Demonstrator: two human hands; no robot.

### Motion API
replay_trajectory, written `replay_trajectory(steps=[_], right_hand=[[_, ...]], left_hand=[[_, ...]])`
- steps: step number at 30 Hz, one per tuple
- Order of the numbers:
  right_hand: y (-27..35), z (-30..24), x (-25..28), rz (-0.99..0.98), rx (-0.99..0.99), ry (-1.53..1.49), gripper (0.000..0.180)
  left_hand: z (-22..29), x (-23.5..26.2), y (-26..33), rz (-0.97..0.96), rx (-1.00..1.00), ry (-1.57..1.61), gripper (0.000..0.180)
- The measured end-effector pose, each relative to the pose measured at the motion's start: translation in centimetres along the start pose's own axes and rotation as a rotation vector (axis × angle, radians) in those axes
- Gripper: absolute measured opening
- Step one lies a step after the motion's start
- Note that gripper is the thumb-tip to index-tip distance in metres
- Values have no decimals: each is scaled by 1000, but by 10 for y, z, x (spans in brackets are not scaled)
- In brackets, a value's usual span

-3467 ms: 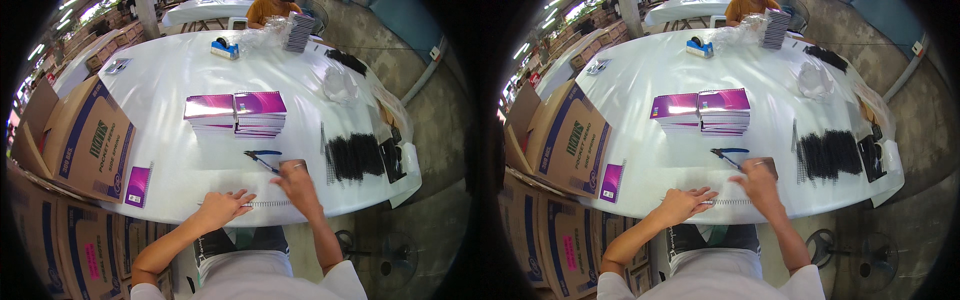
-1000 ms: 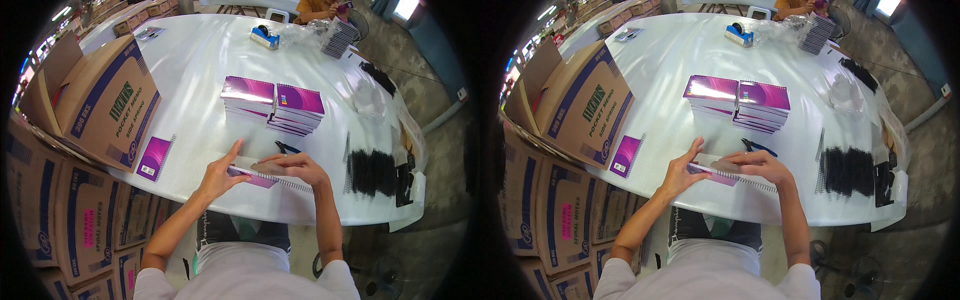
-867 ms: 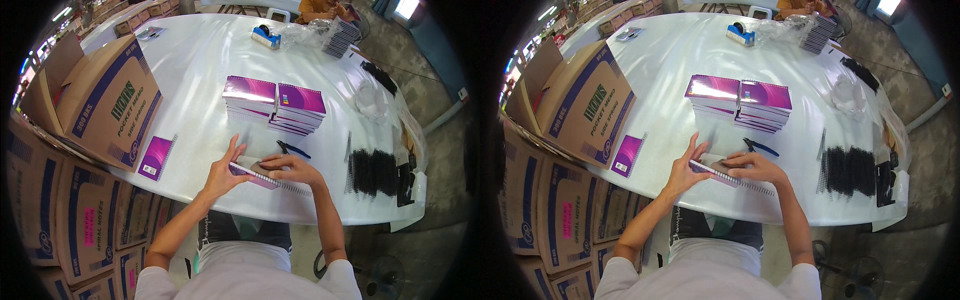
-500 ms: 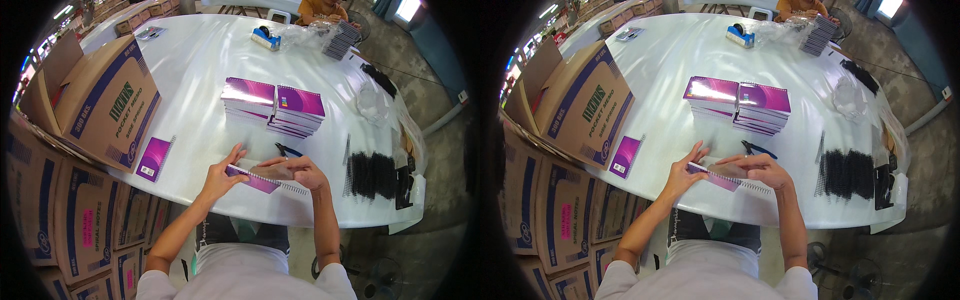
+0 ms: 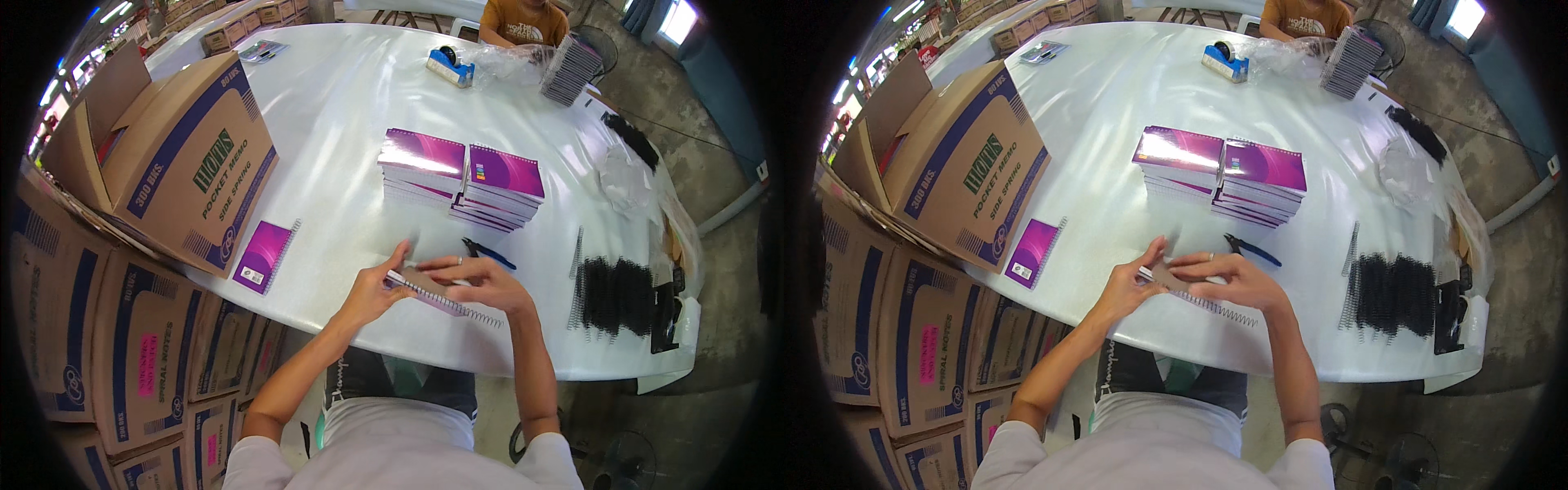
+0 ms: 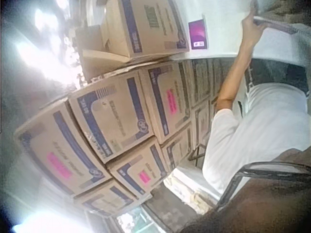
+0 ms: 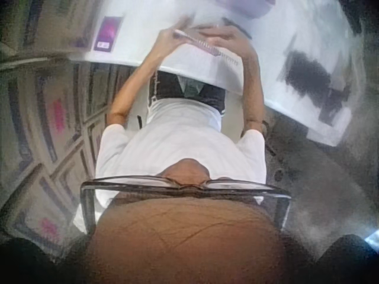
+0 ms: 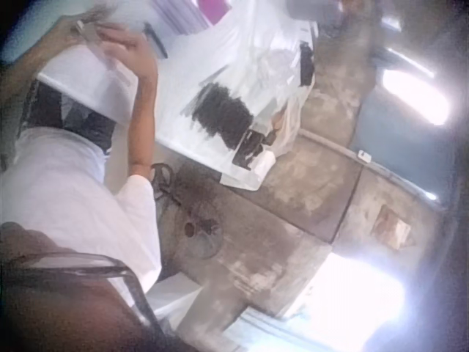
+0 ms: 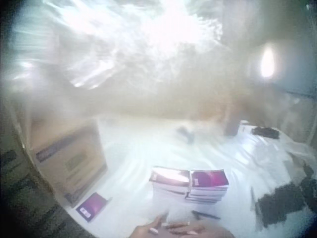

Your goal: The person assembles notebooks by sliding spiral bindings into pre-punched holes in stacks of purple and white paper, then uses a small tool to trim or secure the ends of the spirals.

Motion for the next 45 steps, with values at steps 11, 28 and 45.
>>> replay_trajectory(steps=[11,28,45], right_hand=[[-6,7,13,146,-162,82,55],[30,-5,-45,640,488,1358,64],[38,-10,-72,328,352,1483,45]], left_hand=[[-6,10,-3,-91,60,104,68],[-3,18,-15,-386,176,287,41],[-9,17,-15,-419,189,334,48]])
Point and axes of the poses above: each hand's wrist, its own y-axis away from the middle knuckle, its own x-axis out of the back of the hand, z = x × y, the point moved 3 cm from there along -y, towards the middle knuckle, and after that the axes turned 5 degrees about y, right-handed, at the moved point
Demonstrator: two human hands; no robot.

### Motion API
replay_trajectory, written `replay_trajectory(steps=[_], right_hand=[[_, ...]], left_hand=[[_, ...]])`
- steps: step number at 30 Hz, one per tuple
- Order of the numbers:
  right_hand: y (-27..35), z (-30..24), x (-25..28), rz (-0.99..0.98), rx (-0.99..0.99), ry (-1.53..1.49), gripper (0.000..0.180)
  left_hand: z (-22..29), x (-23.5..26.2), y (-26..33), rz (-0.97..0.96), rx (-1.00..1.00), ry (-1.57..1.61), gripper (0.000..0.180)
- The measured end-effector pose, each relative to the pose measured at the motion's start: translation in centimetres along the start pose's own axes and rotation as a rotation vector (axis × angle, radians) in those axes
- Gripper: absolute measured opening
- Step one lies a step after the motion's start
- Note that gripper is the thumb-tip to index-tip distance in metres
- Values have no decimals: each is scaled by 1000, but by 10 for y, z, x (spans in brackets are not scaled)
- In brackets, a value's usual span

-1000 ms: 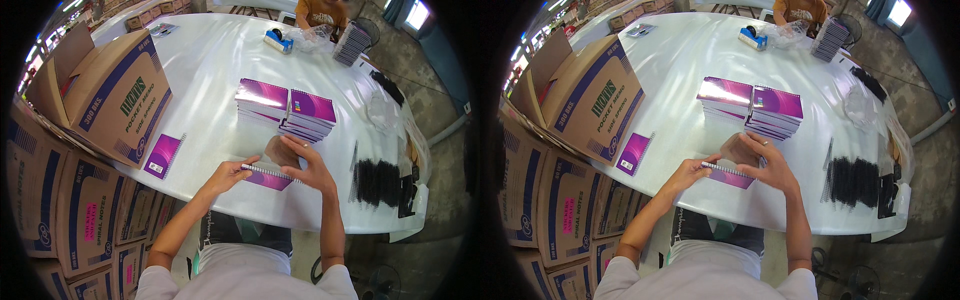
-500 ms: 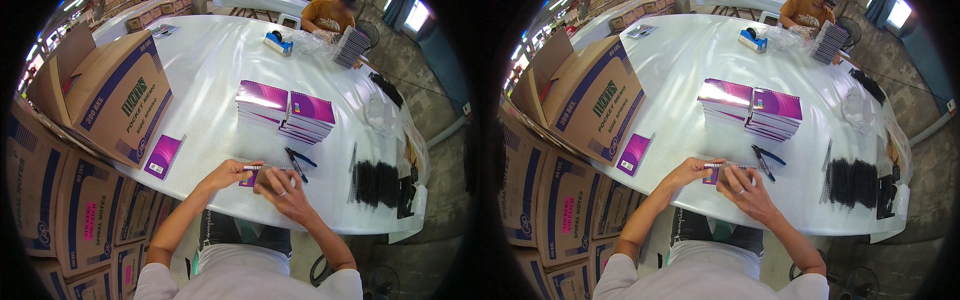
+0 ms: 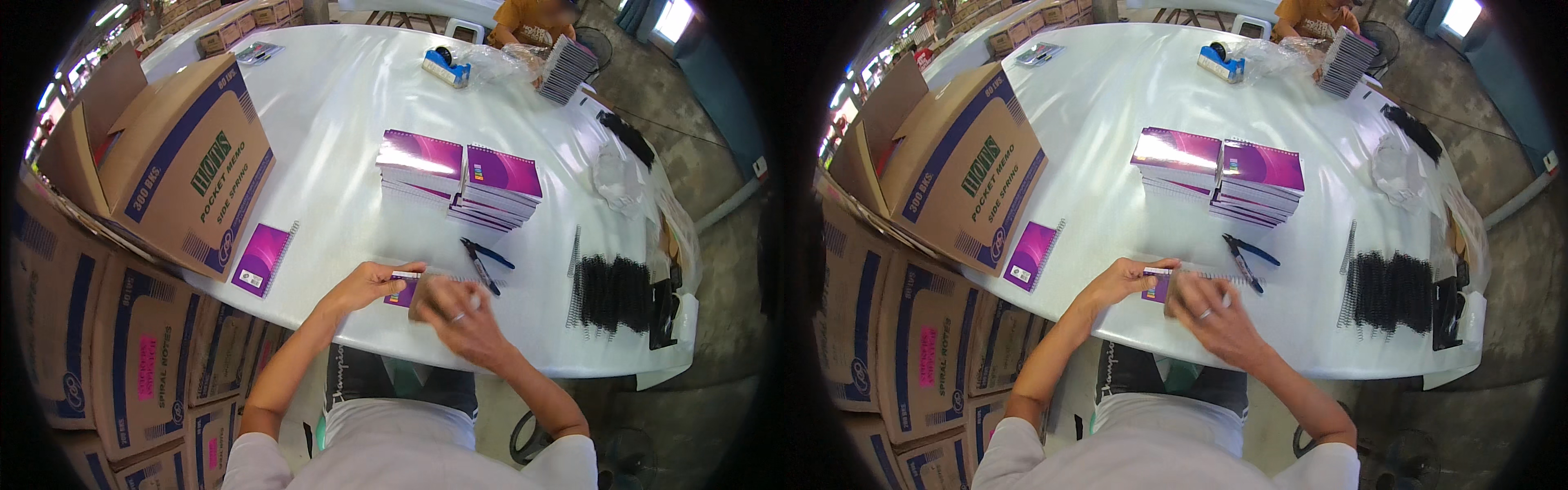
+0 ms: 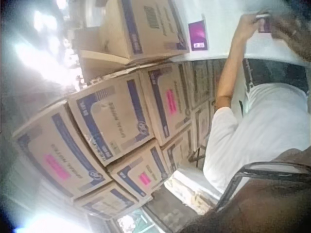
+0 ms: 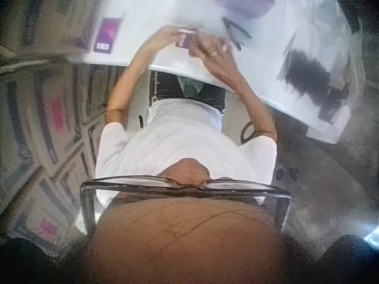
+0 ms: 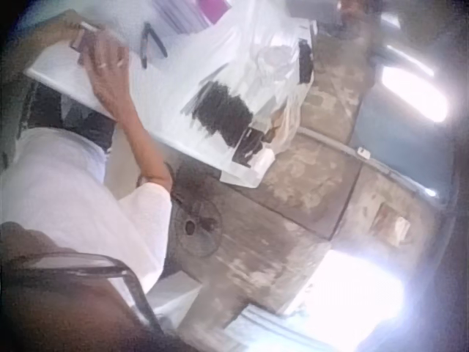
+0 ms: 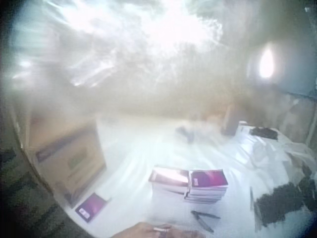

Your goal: The person assembles notebooks by sliding spiral bindings into pre-punched holes in stacks of purple and white paper, then uses a small tool to trim or secure the ends of the spirals.

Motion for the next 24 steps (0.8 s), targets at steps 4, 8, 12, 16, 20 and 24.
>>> replay_trajectory(steps=[4,8,12,16,20,24], right_hand=[[-19,14,40,-118,-29,-501,47],[-40,79,45,-223,-357,-1059,50],[-29,107,16,-561,-440,-1445,48],[-45,90,18,-278,-278,-1013,45],[-33,37,32,49,-64,-186,46],[4,7,9,-88,113,-118,43]], left_hand=[[2,-2,9,-26,-22,42,46],[2,-3,11,2,-43,-10,46],[12,-11,15,48,-122,-184,45],[17,-15,20,101,-22,-184,43],[7,-7,17,70,-37,-128,43],[9,-8,10,32,-53,-53,43]])
Point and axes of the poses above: each hand's wrist, its own y-axis away from the middle knuckle, its own x-axis out of the back of the hand, z = x × y, the point moved 3 cm from there along -y, towards the middle knuckle, and after that the axes turned 5 degrees about y, right-handed, at the moved point
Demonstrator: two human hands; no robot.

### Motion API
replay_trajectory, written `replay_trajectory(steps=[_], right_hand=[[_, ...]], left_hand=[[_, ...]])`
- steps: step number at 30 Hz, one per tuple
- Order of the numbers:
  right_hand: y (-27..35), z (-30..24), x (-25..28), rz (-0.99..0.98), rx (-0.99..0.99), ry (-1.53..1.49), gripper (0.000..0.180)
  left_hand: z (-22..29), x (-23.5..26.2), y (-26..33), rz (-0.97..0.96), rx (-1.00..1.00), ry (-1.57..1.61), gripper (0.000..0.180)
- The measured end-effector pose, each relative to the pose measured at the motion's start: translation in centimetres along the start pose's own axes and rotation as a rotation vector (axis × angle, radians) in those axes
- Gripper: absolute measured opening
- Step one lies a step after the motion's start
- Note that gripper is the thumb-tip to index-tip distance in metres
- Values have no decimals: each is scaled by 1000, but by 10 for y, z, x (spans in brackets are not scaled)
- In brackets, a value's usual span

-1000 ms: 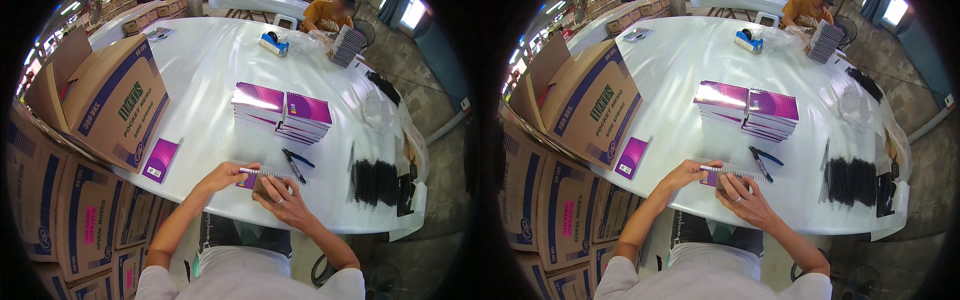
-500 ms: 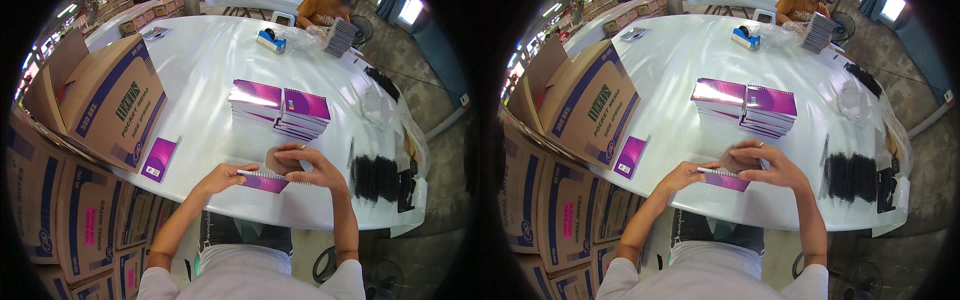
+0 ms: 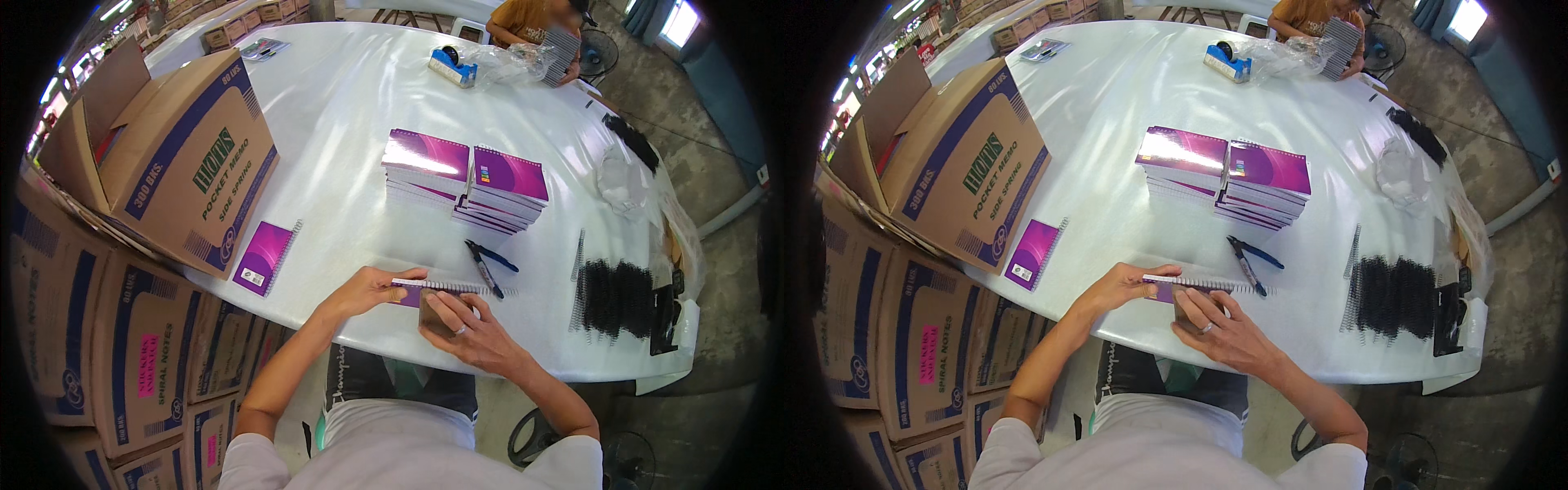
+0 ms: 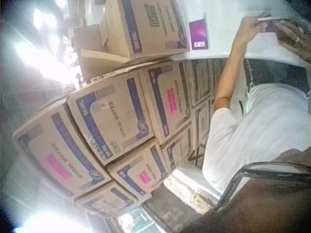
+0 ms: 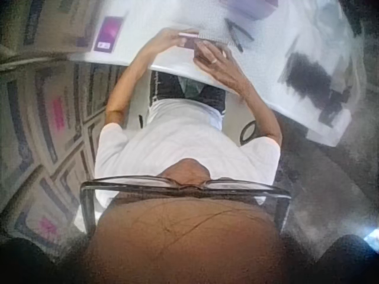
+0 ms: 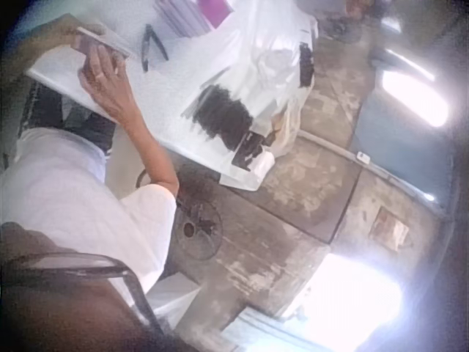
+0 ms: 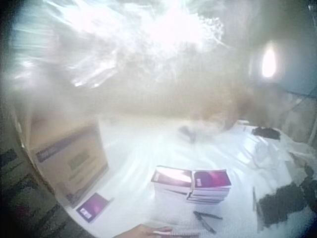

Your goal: The person assembles notebooks by sliding spiral bindings into pre-punched holes in stacks of purple and white paper, then uses a small tool to trim or secure the ends of the spirals.

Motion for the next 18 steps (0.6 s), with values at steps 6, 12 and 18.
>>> replay_trajectory(steps=[6,12,18], right_hand=[[-21,72,39,-73,-478,-999,42],[-26,92,-7,-597,-561,-1092,43],[-26,88,-11,-345,-424,-1252,46]], left_hand=[[3,2,9,4,-48,-198,47],[0,-12,5,153,-71,-63,61],[5,-15,10,183,-32,-107,62]])
Point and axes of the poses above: each hand's wrist, its own y-axis away from the middle knuckle, its own x-axis out of the back of the hand, z = x × y, the point moved 3 cm from there along -y, towards the middle knuckle, and after that the axes turned 5 degrees about y, right-handed, at the moved point
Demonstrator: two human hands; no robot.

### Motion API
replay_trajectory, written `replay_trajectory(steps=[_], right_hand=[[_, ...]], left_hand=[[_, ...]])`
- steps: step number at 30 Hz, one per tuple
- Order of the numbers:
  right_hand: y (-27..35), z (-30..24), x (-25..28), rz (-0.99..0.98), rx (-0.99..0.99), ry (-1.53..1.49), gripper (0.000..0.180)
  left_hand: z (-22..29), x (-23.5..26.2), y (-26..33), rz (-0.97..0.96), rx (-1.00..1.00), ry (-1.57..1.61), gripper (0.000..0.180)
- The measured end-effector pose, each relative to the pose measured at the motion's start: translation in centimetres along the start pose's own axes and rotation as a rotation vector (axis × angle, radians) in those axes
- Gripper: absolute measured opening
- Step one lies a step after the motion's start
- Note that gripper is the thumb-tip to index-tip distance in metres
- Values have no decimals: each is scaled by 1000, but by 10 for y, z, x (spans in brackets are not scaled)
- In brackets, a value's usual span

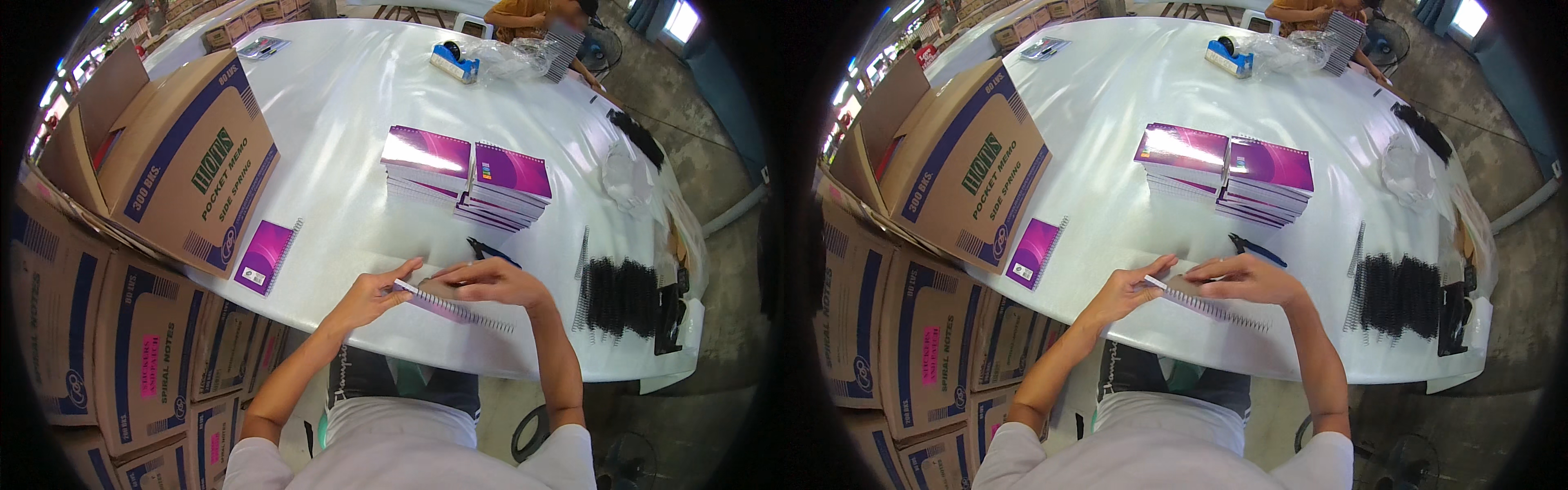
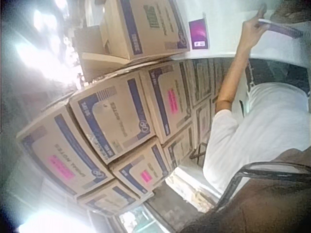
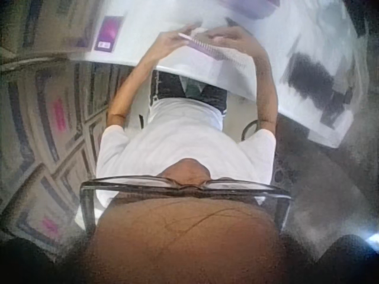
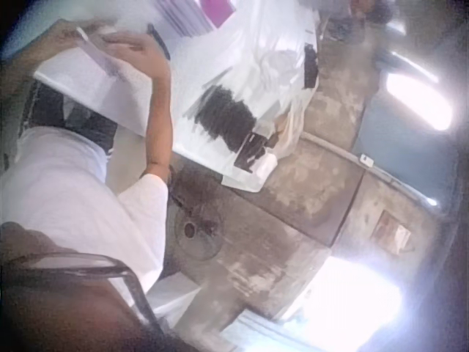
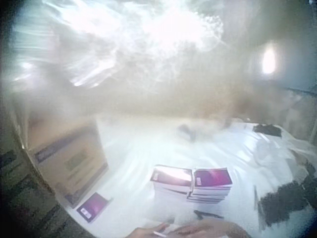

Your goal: The person assembles notebooks by sliding spiral bindings into pre-punched holes in stacks of purple and white paper, then uses a small tool to trim or secure the ends of the spirals.

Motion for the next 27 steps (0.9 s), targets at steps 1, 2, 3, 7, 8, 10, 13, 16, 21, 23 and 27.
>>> replay_trajectory(steps=[1,2,3,7,8,10,13,16,21,23,27], right_hand=[[-2,3,0,2,-51,-5,46],[-5,9,2,4,-103,-11,46],[-6,12,2,7,-154,-17,46],[-8,5,-2,-8,-11,-11,43],[-9,4,-1,0,-45,-38,41],[-9,3,1,14,-120,-84,38],[-16,4,-3,20,-61,57,36],[-18,1,-5,23,-44,-8,36],[-25,-4,-11,125,-5,264,37],[-23,-5,-8,145,-21,242,35],[4,-20,7,275,-34,296,36]], left_hand=[[-1,0,0,3,2,2,62],[-2,0,0,5,3,4,62],[-3,0,0,7,5,6,62],[-7,0,-1,15,6,-18,60],[-8,0,-1,17,13,-8,59],[-8,0,-2,15,30,-30,59],[-5,0,-2,10,47,-89,59],[-12,2,-3,42,-8,-105,61],[-13,2,-4,123,-60,-193,71],[-15,2,-3,124,-78,-118,75],[-9,1,-3,68,-115,-42,69]])
Point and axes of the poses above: each hand's wrist, its own y-axis away from the middle knuckle, its own x-axis out of the back of the hand, z = x × y, the point moved 3 cm from there along -y, towards the middle knuckle, and after that the axes turned 5 degrees about y, right-handed, at the moved point
